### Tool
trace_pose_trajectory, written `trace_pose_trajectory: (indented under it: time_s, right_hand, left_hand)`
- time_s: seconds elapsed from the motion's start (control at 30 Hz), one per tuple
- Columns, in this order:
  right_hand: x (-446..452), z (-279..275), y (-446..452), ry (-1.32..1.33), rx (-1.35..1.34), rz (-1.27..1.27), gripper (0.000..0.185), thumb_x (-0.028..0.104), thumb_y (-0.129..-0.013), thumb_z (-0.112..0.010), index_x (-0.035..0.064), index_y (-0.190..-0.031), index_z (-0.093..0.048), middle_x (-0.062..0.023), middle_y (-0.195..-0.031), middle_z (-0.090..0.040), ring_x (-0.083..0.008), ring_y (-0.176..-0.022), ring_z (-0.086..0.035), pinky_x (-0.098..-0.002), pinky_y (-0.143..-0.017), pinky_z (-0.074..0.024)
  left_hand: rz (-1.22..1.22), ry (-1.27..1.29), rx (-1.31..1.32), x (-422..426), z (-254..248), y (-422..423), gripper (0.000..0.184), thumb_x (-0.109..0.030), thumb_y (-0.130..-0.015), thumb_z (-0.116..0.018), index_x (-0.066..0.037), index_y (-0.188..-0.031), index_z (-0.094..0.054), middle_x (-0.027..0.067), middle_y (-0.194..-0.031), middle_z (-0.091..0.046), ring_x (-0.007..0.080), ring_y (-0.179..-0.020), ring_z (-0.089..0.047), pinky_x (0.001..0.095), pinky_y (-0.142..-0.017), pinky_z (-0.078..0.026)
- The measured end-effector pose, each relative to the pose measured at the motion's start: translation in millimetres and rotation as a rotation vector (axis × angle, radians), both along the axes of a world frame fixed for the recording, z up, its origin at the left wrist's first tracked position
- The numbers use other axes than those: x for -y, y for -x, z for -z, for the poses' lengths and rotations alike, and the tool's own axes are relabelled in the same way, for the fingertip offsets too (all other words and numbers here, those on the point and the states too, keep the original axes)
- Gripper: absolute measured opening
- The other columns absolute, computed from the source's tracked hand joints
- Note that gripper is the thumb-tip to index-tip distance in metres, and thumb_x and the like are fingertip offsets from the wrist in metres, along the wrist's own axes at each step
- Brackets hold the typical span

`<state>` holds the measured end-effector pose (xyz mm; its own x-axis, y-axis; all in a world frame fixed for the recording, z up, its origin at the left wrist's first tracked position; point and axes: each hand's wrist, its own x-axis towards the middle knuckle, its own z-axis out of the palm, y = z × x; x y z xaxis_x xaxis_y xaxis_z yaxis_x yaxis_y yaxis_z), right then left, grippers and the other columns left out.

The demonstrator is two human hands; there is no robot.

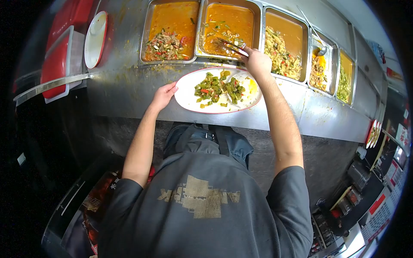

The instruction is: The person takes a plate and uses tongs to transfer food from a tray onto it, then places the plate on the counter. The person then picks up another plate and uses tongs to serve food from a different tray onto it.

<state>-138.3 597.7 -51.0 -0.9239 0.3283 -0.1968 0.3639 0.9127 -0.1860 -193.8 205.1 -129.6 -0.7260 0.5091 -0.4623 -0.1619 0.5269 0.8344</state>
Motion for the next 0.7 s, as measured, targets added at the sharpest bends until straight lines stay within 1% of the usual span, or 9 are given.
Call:
trace_pose_trajectory:
  time_s: [0.1,0.23,0.3,0.33,0.43,0.53,0.63,0.67,0.7]
  right_hand:
    - [-2.6,-2.6,-0.2,-0.006,0.003,-0.007,0.032,0.034,-0.09,-0.064,0.0206,-0.12,-0.065,-0.0079,-0.096,-0.069,-0.0299,-0.084,-0.068,-0.0436,-0.073,-0.0547]
    - [-9.6,-19.1,-3.0,0.098,-0.024,0.039,0.034,0.036,-0.089,-0.066,0.0188,-0.118,-0.068,-0.0103,-0.098,-0.071,-0.0293,-0.088,-0.069,-0.0423,-0.075,-0.0546]
    - [-19.5,-36.2,-10.0,0.173,-0.015,0.089,0.037,0.038,-0.088,-0.067,0.017,-0.118,-0.069,-0.0118,-0.1,-0.072,-0.029,-0.091,-0.069,-0.0412,-0.077,-0.0545]
    - [-23.4,-48.2,-16.2,0.275,-0.035,0.11,0.037,0.036,-0.087,-0.069,0.0137,-0.117,-0.07,-0.0138,-0.1,-0.072,-0.0289,-0.093,-0.069,-0.0393,-0.08,-0.0541]
    - [-38.7,-71.5,-43.5,0.598,-0.062,0.018,0.036,0.03,-0.086,-0.072,0.0113,-0.117,-0.07,-0.0147,-0.101,-0.072,-0.029,-0.092,-0.069,-0.0371,-0.081,-0.0537]
    - [-40.3,-92.3,-63.8,0.686,0.014,-0.123,0.038,0.025,-0.083,-0.076,0.0103,-0.117,-0.07,-0.015,-0.101,-0.072,-0.0273,-0.09,-0.069,-0.0351,-0.081,-0.0533]
    - [-31.5,-115.2,-66.1,0.555,0.265,-0.303,0.041,0.025,-0.08,-0.078,0.0099,-0.117,-0.07,-0.0144,-0.1,-0.072,-0.0249,-0.09,-0.07,-0.0343,-0.079,-0.053]
    - [-32.8,-105.6,-70.8,0.501,0.233,-0.348,0.042,0.024,-0.078,-0.078,0.0098,-0.117,-0.069,-0.0137,-0.099,-0.072,-0.0225,-0.084,-0.068,-0.0337,-0.077,-0.0525]
    - [-33.1,-110.3,-68.0,0.523,0.236,-0.311,0.043,0.023,-0.078,-0.078,0.0102,-0.118,-0.069,-0.0134,-0.098,-0.071,-0.0224,-0.081,-0.067,-0.0337,-0.076,-0.0523]
  left_hand:
    - [0.0,-0.029,0.016,1.2,5.4,1.1,0.038,-0.022,-0.098,-0.06,0.0,-0.128,-0.06,0.0108,-0.115,-0.07,0.0147,-0.103,-0.064,0.0271,-0.092,-0.048]
    - [0.008,-0.052,0.012,2.3,8.6,1.2,0.038,-0.022,-0.098,-0.06,0.0,-0.128,-0.06,0.0108,-0.115,-0.07,0.0146,-0.103,-0.064,0.027,-0.091,-0.048]
    - [0.013,-0.037,0.001,3.1,9.1,1.4,0.038,-0.022,-0.098,-0.06,0.0,-0.128,-0.06,0.0109,-0.115,-0.07,0.0146,-0.103,-0.064,0.027,-0.092,-0.048]
    - [0.007,-0.042,0.006,3.6,10.3,1.6,0.037,-0.022,-0.098,-0.06,0.0,-0.128,-0.06,0.0109,-0.115,-0.07,0.0146,-0.103,-0.064,0.0269,-0.092,-0.048]
    - [-0.005,-0.051,0.024,2.9,11.8,0.9,0.037,-0.022,-0.098,-0.06,0.0,-0.128,-0.06,0.011,-0.116,-0.07,0.0148,-0.104,-0.063,0.0268,-0.092,-0.047]
    - [-0.005,-0.04,0.031,0.7,4.4,1.0,0.037,-0.021,-0.098,-0.06,0.0,-0.128,-0.06,0.0112,-0.117,-0.069,0.0151,-0.105,-0.063,0.0269,-0.092,-0.047]
    - [0.012,-0.022,0.032,0.0,-0.1,1.8,0.037,-0.02,-0.098,-0.059,0.0,-0.129,-0.06,0.0115,-0.117,-0.069,0.0155,-0.105,-0.063,0.0272,-0.093,-0.047]
    - [0.017,-0.021,0.032,0.2,0.7,2.8,0.036,-0.02,-0.098,-0.059,0.0,-0.129,-0.06,0.0115,-0.117,-0.069,0.0156,-0.105,-0.063,0.0273,-0.093,-0.047]
    - [0.021,-0.02,0.032,0.3,1.9,3.3,0.036,-0.02,-0.098,-0.059,0.0,-0.129,-0.06,0.0116,-0.117,-0.069,0.0157,-0.105,-0.063,0.0274,-0.093,-0.047]
